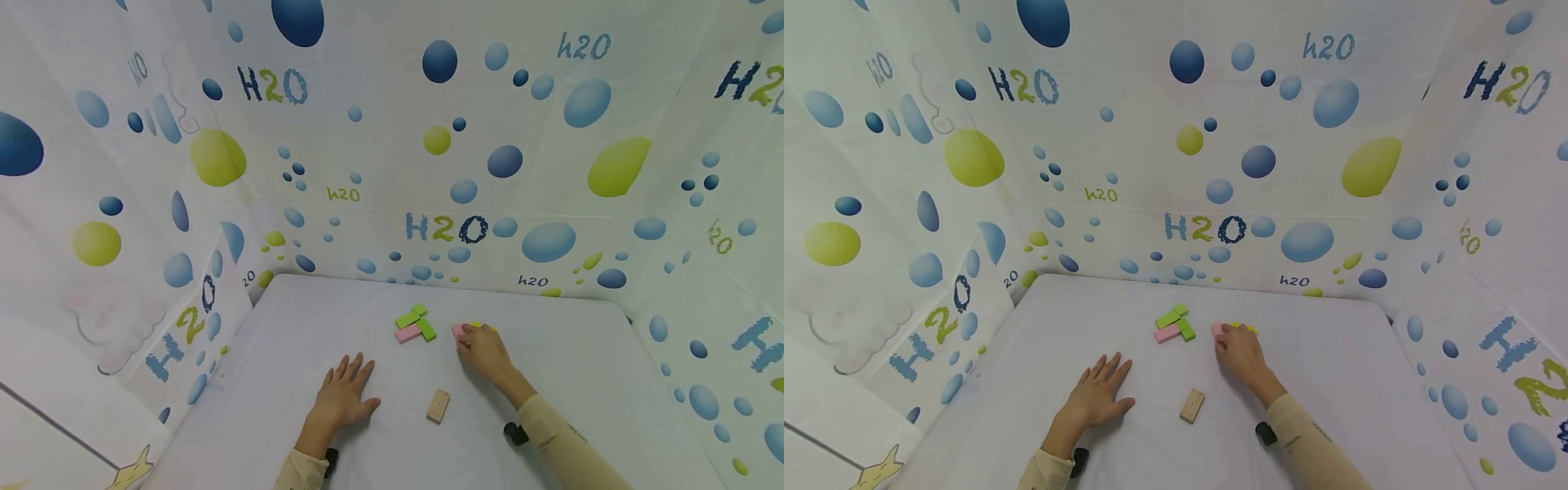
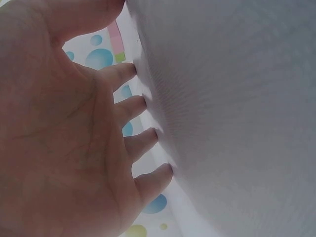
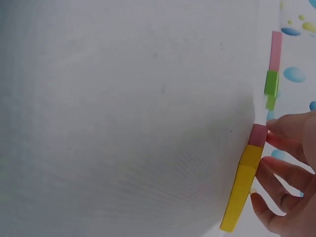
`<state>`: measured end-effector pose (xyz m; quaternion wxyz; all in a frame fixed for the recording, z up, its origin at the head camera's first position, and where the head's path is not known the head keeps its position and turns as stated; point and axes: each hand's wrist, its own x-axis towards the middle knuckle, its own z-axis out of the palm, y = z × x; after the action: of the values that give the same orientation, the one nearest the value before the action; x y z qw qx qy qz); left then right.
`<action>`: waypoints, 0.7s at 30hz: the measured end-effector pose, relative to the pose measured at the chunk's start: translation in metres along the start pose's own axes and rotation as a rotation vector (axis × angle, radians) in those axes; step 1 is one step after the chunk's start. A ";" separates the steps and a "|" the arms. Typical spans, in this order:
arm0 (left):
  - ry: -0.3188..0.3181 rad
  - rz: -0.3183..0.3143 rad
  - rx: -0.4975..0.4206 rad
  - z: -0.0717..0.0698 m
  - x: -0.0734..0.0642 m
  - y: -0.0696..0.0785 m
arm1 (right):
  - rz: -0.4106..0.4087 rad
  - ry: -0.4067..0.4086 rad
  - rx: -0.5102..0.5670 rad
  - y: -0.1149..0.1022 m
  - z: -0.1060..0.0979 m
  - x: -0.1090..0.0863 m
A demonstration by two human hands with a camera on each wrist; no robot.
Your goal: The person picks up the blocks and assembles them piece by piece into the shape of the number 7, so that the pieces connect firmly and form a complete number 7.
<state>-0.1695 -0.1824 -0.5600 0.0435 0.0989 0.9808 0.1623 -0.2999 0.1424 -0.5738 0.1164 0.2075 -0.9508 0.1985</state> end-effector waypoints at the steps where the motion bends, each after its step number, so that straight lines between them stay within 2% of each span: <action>1: 0.000 0.000 0.000 0.000 0.000 0.000 | -0.003 0.008 0.003 0.000 0.000 0.000; 6: -0.002 -0.001 0.002 0.001 0.001 0.000 | 0.009 0.015 0.029 0.002 -0.002 0.000; 13: -0.007 -0.004 0.014 0.001 0.002 0.000 | 0.053 -0.021 0.046 0.005 -0.002 0.002; 21: -0.016 -0.007 0.017 0.001 0.001 0.000 | 0.097 -0.073 0.112 0.008 -0.003 0.004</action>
<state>-0.1706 -0.1817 -0.5612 0.0511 0.0970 0.9822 0.1528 -0.3071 0.1491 -0.5730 0.0601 0.1746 -0.9507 0.2493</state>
